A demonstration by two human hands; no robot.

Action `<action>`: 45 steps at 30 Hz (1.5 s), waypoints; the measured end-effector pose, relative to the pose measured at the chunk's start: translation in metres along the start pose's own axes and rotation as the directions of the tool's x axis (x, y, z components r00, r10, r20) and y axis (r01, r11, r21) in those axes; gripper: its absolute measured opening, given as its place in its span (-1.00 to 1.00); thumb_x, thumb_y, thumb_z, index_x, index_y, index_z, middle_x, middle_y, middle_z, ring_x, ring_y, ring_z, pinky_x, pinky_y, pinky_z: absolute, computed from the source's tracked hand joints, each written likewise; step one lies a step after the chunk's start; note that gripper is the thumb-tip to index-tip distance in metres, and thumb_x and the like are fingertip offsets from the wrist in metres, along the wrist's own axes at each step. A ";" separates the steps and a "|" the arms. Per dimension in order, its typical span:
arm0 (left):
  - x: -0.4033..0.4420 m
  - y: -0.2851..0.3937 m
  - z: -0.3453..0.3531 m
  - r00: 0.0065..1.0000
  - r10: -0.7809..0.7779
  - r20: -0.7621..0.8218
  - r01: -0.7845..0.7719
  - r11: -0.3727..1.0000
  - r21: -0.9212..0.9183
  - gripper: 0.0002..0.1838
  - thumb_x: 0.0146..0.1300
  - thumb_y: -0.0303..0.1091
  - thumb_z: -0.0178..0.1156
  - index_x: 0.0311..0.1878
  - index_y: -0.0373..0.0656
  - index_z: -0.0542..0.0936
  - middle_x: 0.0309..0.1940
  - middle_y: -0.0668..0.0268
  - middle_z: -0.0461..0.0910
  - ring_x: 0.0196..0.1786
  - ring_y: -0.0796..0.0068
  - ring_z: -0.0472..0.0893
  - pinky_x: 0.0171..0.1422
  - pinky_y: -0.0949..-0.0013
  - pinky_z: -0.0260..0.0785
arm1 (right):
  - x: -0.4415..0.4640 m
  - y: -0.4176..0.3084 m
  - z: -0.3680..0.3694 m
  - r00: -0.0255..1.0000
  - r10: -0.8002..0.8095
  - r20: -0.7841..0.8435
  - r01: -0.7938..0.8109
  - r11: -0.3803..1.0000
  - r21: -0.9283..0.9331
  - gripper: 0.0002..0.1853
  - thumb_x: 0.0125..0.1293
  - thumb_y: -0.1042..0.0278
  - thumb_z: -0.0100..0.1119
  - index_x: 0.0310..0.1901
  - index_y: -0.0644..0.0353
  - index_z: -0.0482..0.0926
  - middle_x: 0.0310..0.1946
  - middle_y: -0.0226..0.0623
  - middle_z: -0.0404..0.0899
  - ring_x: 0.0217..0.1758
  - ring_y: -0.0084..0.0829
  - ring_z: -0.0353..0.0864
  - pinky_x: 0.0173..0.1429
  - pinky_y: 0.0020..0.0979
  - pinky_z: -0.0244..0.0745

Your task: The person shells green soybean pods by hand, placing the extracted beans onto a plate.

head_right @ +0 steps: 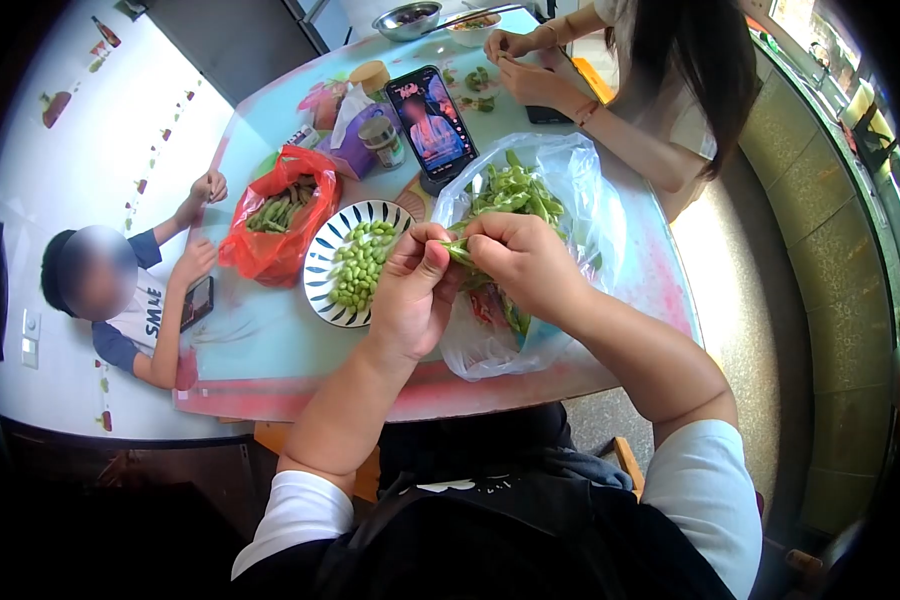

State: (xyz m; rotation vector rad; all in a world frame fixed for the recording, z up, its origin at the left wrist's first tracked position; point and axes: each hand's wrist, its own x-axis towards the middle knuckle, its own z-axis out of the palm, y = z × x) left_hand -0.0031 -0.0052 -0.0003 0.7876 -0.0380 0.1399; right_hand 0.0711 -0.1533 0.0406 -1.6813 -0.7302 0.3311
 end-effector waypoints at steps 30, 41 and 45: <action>0.001 0.001 0.004 0.961 -0.273 -0.045 0.261 0.948 -0.181 -0.76 0.42 -0.39 0.18 0.10 -0.16 0.49 -0.12 0.39 0.58 -0.12 0.61 0.57 0.05 0.51 0.45 | 0.005 0.002 -0.003 0.731 -0.679 0.068 0.527 0.498 -0.689 -0.85 0.07 0.46 0.31 -0.41 0.20 0.49 -0.43 -0.23 0.44 -0.32 -0.17 0.50 -0.23 -0.23 0.47; 0.001 0.000 0.001 0.976 -0.216 -0.005 0.215 0.971 -0.101 -0.78 0.41 -0.43 0.16 0.08 -0.13 0.49 -0.11 0.36 0.58 -0.13 0.57 0.60 0.04 0.45 0.50 | -0.005 -0.003 -0.002 0.809 -0.588 -0.006 0.457 0.636 -0.621 -0.84 0.08 0.47 0.31 -0.43 0.20 0.47 -0.47 -0.26 0.42 -0.40 -0.21 0.50 -0.29 -0.26 0.47; -0.002 0.005 0.010 0.967 -0.253 0.012 0.253 0.966 -0.056 -0.78 0.44 -0.34 0.11 0.10 -0.10 0.50 -0.10 0.40 0.59 -0.12 0.58 0.59 0.08 0.41 0.46 | -0.003 -0.002 0.004 0.687 -0.723 0.073 0.559 0.461 -0.689 -0.82 0.02 0.52 0.37 -0.35 0.19 0.55 -0.47 -0.26 0.39 -0.44 -0.21 0.48 -0.37 -0.25 0.42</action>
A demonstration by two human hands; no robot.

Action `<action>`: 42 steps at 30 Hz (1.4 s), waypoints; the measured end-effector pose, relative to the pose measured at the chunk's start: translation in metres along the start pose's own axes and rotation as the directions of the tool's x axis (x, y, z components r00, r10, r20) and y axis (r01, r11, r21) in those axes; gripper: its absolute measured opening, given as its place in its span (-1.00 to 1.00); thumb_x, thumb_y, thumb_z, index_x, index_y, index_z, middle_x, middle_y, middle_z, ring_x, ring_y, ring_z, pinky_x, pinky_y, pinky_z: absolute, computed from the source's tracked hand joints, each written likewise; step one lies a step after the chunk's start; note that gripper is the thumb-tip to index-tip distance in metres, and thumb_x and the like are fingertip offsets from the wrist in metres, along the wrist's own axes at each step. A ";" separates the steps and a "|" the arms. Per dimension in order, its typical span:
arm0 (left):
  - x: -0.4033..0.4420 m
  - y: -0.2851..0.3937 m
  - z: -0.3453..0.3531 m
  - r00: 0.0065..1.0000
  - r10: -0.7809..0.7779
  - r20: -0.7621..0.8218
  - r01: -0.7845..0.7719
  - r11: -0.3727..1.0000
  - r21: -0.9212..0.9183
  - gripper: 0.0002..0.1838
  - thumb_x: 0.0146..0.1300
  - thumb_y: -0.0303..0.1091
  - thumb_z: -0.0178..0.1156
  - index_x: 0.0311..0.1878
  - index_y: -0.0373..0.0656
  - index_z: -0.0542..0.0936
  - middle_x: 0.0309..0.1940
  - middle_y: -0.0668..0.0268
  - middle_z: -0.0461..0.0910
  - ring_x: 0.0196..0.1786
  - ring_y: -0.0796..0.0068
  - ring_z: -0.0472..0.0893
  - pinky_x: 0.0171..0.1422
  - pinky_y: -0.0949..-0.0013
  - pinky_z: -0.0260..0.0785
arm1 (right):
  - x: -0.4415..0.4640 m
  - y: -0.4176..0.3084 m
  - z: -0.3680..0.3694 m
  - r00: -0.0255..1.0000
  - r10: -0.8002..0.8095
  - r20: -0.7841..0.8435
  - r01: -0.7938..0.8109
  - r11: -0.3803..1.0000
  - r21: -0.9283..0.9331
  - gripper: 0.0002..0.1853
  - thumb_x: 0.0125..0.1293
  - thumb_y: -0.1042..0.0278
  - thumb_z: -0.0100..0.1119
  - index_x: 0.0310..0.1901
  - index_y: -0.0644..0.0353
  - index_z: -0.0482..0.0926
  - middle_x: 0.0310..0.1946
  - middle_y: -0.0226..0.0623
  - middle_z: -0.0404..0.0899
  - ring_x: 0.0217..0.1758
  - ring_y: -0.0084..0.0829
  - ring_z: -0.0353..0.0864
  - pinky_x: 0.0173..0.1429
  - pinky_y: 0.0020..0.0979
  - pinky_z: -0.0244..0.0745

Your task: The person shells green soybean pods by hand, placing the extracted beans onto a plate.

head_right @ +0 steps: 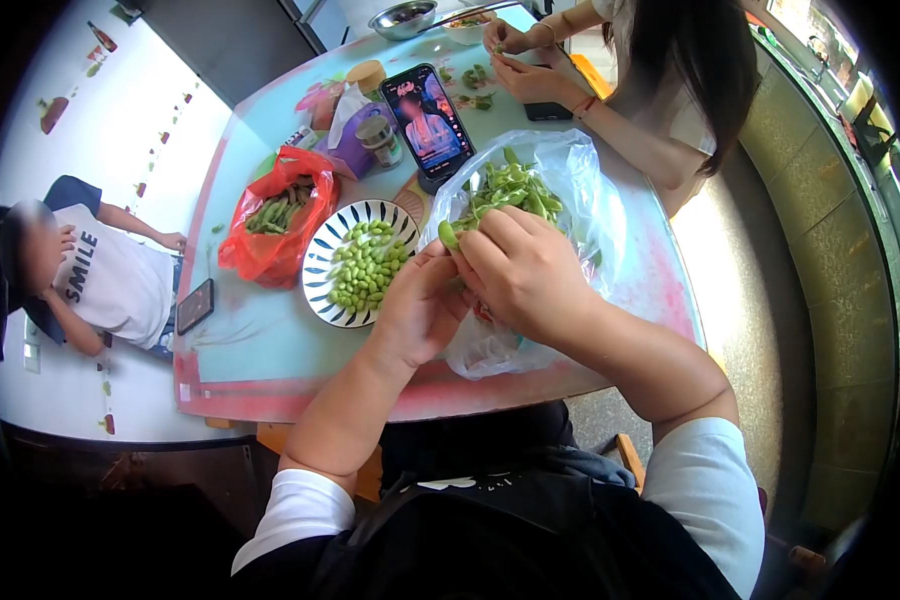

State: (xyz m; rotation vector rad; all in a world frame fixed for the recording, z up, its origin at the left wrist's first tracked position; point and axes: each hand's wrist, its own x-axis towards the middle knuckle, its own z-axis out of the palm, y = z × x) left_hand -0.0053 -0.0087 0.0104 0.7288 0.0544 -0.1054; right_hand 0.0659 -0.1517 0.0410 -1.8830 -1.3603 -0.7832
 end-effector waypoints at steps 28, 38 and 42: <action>-0.003 -0.010 -0.004 0.913 0.404 0.060 -0.402 0.864 0.302 -0.76 0.43 -0.13 0.17 -0.21 -0.05 0.41 -0.44 0.50 0.41 -0.51 0.71 0.29 -0.45 0.60 0.12 | -0.004 -0.008 0.002 0.748 0.530 0.399 -0.664 0.584 0.467 -0.90 0.26 0.44 0.15 -0.35 0.28 0.51 -0.42 -0.11 0.50 -0.36 -0.07 0.55 -0.29 -0.20 0.47; 0.003 0.000 -0.012 0.998 0.070 0.012 -0.070 0.994 0.079 -0.78 0.41 -0.18 0.23 -0.13 -0.07 0.44 -0.46 0.47 0.45 -0.52 0.66 0.35 -0.42 0.55 0.26 | 0.001 -0.005 -0.007 0.918 0.331 0.217 -0.387 0.865 0.319 -0.93 0.28 0.49 0.14 -0.31 0.30 0.51 -0.39 -0.07 0.50 -0.32 0.04 0.54 -0.23 -0.12 0.47; 0.002 0.006 -0.003 0.999 0.049 -0.012 -0.046 0.981 0.188 -0.84 0.44 -0.29 0.18 -0.06 -0.12 0.45 -0.43 0.45 0.46 -0.52 0.67 0.35 -0.42 0.57 0.22 | 0.001 0.003 -0.010 0.908 0.349 0.231 -0.407 0.866 0.291 -0.94 0.24 0.50 0.16 -0.30 0.29 0.53 -0.35 -0.07 0.52 -0.29 0.04 0.57 -0.22 -0.12 0.48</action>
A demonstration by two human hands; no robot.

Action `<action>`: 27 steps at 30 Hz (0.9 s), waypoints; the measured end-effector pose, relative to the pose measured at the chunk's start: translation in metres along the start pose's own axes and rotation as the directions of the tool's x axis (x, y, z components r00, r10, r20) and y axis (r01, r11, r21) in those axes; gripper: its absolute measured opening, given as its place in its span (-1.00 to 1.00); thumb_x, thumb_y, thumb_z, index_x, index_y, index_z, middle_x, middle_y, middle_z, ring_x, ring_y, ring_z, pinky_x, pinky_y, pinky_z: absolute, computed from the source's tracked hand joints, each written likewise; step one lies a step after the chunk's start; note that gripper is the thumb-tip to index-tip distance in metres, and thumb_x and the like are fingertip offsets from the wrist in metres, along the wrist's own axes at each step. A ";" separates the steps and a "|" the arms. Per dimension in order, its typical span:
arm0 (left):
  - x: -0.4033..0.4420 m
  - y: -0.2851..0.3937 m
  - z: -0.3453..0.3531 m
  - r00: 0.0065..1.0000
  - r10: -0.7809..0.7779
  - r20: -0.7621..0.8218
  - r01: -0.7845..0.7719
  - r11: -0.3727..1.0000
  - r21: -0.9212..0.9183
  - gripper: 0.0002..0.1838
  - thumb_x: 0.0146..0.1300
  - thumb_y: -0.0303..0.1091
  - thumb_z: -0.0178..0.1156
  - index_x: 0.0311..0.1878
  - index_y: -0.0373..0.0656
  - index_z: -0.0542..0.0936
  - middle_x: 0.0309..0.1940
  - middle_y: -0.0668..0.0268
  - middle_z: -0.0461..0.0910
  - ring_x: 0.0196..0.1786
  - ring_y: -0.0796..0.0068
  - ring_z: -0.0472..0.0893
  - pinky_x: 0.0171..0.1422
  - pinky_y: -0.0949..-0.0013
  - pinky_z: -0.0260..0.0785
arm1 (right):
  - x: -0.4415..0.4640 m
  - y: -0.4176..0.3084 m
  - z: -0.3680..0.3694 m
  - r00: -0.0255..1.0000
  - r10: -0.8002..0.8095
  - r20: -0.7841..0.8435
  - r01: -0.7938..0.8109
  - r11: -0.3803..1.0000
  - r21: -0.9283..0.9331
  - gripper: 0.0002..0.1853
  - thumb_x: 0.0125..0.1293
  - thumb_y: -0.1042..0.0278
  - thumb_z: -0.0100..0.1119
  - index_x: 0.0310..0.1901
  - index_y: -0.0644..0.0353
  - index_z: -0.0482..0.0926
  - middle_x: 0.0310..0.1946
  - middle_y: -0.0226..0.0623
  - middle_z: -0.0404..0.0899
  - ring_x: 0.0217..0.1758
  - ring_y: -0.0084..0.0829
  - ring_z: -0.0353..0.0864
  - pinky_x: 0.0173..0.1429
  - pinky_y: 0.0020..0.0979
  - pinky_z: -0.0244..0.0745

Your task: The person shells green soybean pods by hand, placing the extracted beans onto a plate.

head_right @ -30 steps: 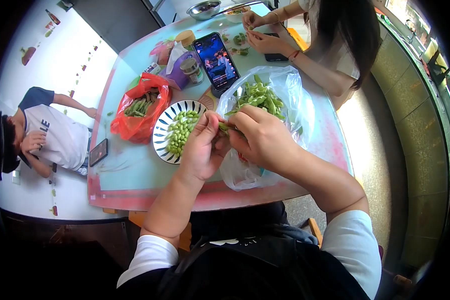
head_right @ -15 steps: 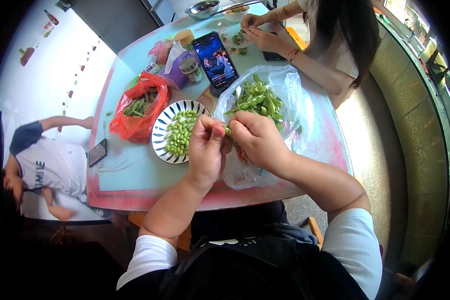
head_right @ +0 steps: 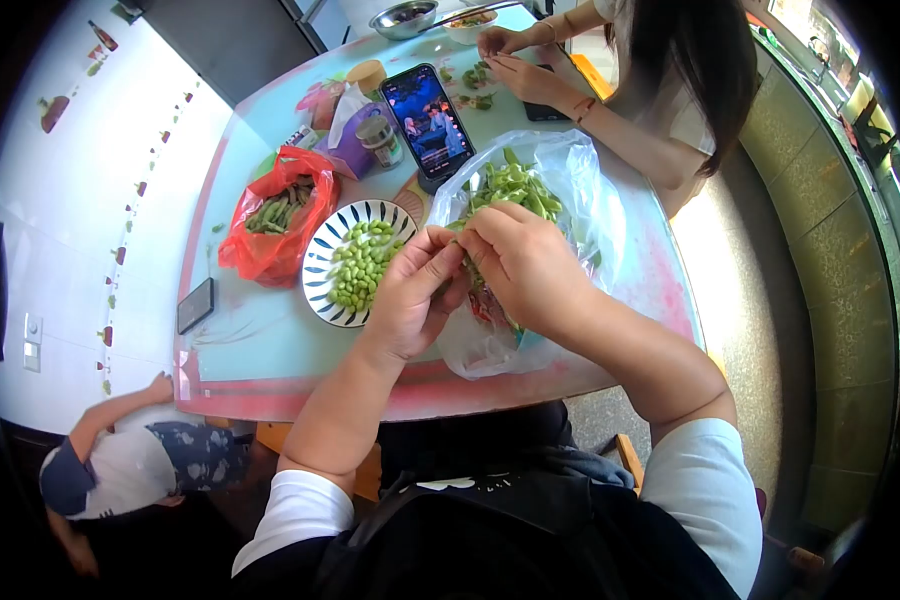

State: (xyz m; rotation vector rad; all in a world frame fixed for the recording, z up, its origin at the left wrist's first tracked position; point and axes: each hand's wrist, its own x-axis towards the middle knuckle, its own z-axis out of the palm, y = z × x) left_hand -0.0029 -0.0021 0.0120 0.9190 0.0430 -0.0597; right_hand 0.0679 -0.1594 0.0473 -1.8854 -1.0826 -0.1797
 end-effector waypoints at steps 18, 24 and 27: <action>-0.001 0.015 -0.002 0.985 0.141 0.104 -0.143 0.990 0.014 -0.58 0.53 -0.28 0.00 0.37 -0.10 0.25 -0.25 0.30 0.55 -0.56 0.69 0.28 -0.46 0.62 0.12 | 0.016 0.018 -0.017 0.955 -0.246 -0.163 0.116 0.821 -0.558 -0.89 0.20 0.35 0.32 -0.33 0.18 0.63 -0.29 -0.32 0.57 -0.21 -0.21 0.56 -0.08 -0.23 0.48; -0.007 0.015 0.005 0.941 0.289 0.178 -0.339 0.804 0.489 -0.49 0.41 -0.42 0.19 0.34 -0.10 0.23 -0.25 0.25 0.63 -0.50 0.72 0.40 -0.40 0.66 0.23 | 0.016 0.014 -0.019 0.944 -0.238 -0.229 0.153 0.930 -0.336 -0.92 0.17 0.49 0.30 -0.30 0.20 0.62 -0.25 -0.28 0.61 -0.19 -0.18 0.58 -0.10 -0.22 0.49; -0.007 0.005 0.002 0.930 0.329 0.161 -0.364 0.779 0.511 -0.53 0.37 -0.49 0.22 0.25 -0.13 0.26 -0.29 0.26 0.64 -0.47 0.73 0.44 -0.38 0.65 0.27 | 0.013 0.011 -0.014 0.949 -0.212 -0.235 0.170 0.968 -0.184 -0.90 0.17 0.54 0.29 -0.25 0.22 0.63 -0.26 -0.24 0.61 -0.20 -0.15 0.60 -0.12 -0.23 0.51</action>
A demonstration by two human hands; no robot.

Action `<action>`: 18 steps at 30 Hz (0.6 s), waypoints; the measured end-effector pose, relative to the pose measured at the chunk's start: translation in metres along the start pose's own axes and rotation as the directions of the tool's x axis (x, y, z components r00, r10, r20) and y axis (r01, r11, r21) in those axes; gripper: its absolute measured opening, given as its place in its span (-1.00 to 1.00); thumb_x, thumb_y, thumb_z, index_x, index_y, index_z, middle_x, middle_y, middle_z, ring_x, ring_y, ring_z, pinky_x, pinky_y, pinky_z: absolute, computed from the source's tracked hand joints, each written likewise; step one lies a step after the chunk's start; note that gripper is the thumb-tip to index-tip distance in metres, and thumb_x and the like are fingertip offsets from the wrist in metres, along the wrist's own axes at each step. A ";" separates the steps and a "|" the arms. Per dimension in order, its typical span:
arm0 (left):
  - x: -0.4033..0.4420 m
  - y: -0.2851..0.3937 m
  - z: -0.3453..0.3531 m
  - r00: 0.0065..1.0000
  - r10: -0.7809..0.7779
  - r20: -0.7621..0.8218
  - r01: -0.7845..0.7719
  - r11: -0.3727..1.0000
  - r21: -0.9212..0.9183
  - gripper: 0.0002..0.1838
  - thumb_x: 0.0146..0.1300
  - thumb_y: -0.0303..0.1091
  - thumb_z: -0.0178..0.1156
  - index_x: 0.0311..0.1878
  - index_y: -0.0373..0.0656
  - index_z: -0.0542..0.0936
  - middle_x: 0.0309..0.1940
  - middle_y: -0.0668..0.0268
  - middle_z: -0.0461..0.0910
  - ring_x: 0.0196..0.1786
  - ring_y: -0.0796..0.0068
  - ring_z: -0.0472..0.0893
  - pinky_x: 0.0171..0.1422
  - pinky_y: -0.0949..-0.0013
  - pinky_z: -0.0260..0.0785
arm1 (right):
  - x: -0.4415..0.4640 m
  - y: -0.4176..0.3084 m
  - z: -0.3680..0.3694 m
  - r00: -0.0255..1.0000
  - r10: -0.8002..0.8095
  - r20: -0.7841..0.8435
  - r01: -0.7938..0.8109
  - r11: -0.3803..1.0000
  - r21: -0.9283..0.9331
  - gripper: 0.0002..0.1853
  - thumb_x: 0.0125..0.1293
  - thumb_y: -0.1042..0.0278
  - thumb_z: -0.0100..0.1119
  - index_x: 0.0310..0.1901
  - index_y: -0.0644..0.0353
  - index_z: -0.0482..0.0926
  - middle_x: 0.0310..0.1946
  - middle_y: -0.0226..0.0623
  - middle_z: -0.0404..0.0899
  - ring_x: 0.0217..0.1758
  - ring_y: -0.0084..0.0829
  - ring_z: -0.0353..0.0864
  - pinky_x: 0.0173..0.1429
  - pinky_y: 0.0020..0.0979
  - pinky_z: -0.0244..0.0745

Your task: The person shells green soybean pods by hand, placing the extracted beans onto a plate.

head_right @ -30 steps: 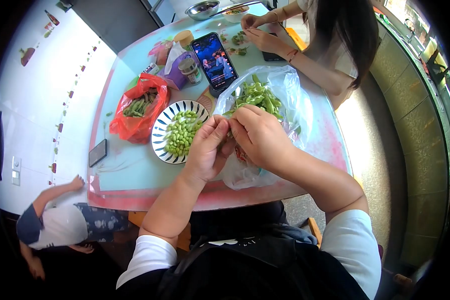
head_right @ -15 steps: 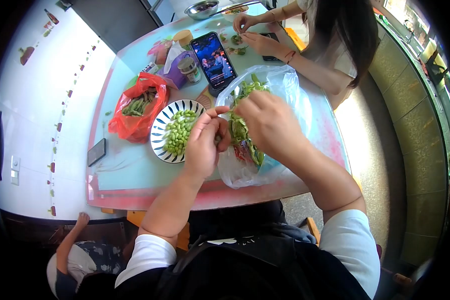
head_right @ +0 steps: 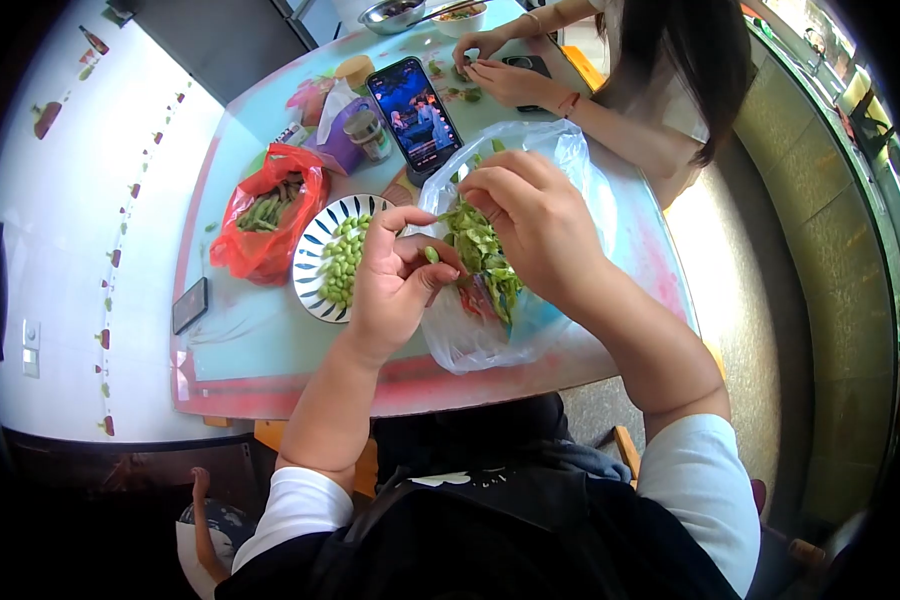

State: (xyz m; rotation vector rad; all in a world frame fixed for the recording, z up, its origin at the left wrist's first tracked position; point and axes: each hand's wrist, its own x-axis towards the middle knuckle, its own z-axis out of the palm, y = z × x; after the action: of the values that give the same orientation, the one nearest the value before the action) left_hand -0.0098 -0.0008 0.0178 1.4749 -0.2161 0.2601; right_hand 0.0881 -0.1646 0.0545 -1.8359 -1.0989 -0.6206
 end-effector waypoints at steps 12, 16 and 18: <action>-0.004 0.008 -0.001 0.996 -0.008 -0.094 -0.002 0.994 -0.113 -0.93 0.38 -0.54 0.19 -0.12 -0.22 0.51 -0.43 0.33 0.62 -0.40 0.67 0.59 -0.38 0.63 0.33 | -0.007 -0.013 0.006 0.980 0.005 0.200 -0.079 0.928 0.364 -0.73 0.07 0.71 0.31 -0.18 0.21 0.67 -0.21 -0.26 0.61 -0.17 -0.26 0.68 -0.15 -0.35 0.60; -0.005 -0.001 0.000 0.996 0.037 -0.080 -0.051 0.981 -0.189 -0.87 0.41 -0.35 0.20 -0.17 -0.21 0.51 -0.43 0.40 0.54 -0.47 0.70 0.45 -0.46 0.63 0.22 | -0.008 -0.012 0.008 0.984 -0.075 0.160 0.015 0.939 0.344 -0.72 0.05 0.69 0.34 -0.17 0.19 0.69 -0.21 -0.25 0.62 -0.20 -0.26 0.69 -0.18 -0.36 0.60; -0.005 -0.003 -0.004 0.998 -0.044 -0.047 0.026 0.947 -0.321 -0.87 0.44 -0.33 0.18 -0.16 -0.19 0.54 -0.46 0.40 0.56 -0.46 0.70 0.48 -0.44 0.62 0.27 | -0.009 -0.013 0.010 0.987 -0.048 0.151 -0.008 0.935 0.355 -0.72 0.06 0.67 0.35 -0.16 0.19 0.70 -0.22 -0.24 0.63 -0.22 -0.26 0.70 -0.19 -0.36 0.61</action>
State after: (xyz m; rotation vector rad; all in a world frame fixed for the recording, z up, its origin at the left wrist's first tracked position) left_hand -0.0137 0.0025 0.0133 1.1462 -0.1793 0.2235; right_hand 0.0719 -0.1569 0.0481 -1.5791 -1.2457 -0.2663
